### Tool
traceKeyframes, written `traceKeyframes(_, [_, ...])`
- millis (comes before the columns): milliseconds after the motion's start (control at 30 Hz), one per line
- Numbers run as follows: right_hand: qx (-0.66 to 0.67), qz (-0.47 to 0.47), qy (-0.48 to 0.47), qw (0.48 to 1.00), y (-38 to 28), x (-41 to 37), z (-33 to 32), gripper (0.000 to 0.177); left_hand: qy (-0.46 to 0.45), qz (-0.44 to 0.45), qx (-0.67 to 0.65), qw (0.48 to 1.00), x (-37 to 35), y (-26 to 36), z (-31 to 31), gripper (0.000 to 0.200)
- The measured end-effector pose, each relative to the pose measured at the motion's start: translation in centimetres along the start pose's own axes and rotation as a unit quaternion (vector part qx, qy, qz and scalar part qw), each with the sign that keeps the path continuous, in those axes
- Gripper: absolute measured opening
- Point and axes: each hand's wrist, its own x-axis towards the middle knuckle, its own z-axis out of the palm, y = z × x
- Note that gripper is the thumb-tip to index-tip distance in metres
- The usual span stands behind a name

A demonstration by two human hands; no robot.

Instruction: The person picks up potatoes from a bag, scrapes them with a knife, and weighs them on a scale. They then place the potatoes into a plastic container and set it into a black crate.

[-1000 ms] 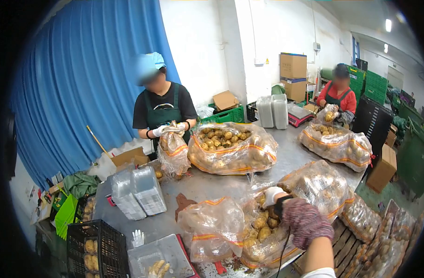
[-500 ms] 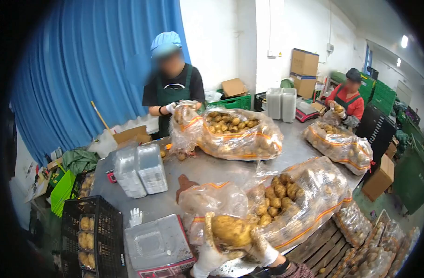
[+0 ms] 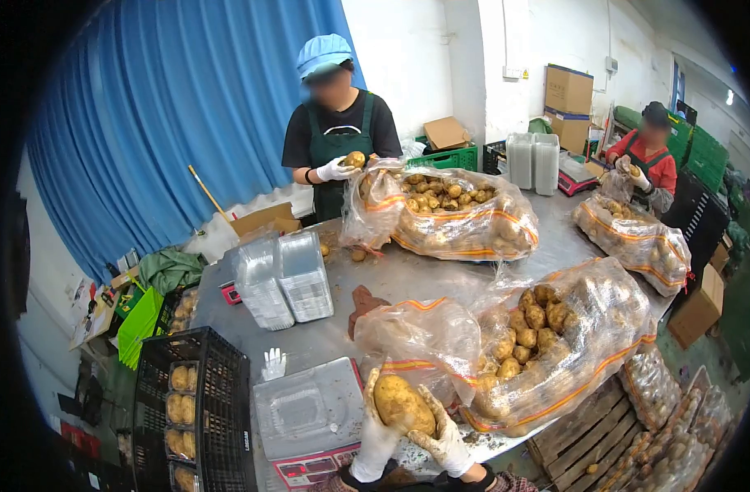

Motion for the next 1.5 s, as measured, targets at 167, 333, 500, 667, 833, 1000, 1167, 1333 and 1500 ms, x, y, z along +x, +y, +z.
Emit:
traceKeyframes(167, [-0.239,-0.193,-0.015,0.951,-1.1,0.5,0.2,0.084,0.0,-0.033,-0.086,0.996,0.4,1.4,0.0,0.053])
traceKeyframes(333, [-0.381,-0.276,0.038,0.882,-0.6,0.0,1.0,0.086,0.021,-0.268,-0.366,0.891,1.0,1.6,-0.4,0.046])
traceKeyframes(500, [-0.352,-0.231,0.018,0.907,-0.4,0.2,-0.1,0.097,-0.002,-0.164,-0.211,0.964,-0.4,1.5,-0.7,0.051])
traceKeyframes(667, [0.008,0.019,-0.047,0.999,0.1,0.3,0.7,0.097,-0.004,-0.22,-0.337,0.915,-0.3,1.0,-1.2,0.055])
traceKeyframes(833, [-0.238,-0.115,0.033,0.964,-0.5,0.0,2.1,0.086,0.023,-0.1,-0.074,0.992,0.9,1.9,-2.0,0.036])
traceKeyframes(1000, [-0.32,-0.138,0.031,0.937,-1.7,0.4,1.9,0.079,0.048,-0.209,-0.268,0.939,0.7,0.3,-3.2,0.044])
traceKeyframes(1167, [-0.347,-0.105,0.033,0.931,-2.0,0.6,1.5,0.051,0.076,-0.309,-0.32,0.892,-1.6,0.0,-1.9,0.055])
traceKeyframes(1333, [-0.329,-0.233,0.102,0.909,1.1,1.8,0.7,0.014,0.056,-0.384,-0.37,0.844,-1.8,-0.5,-3.2,0.06])
traceKeyframes(1500, [-0.316,-0.154,0.098,0.931,0.8,2.0,0.8,0.011,-0.004,-0.364,-0.462,0.809,-1.7,-0.8,-4.6,0.061])
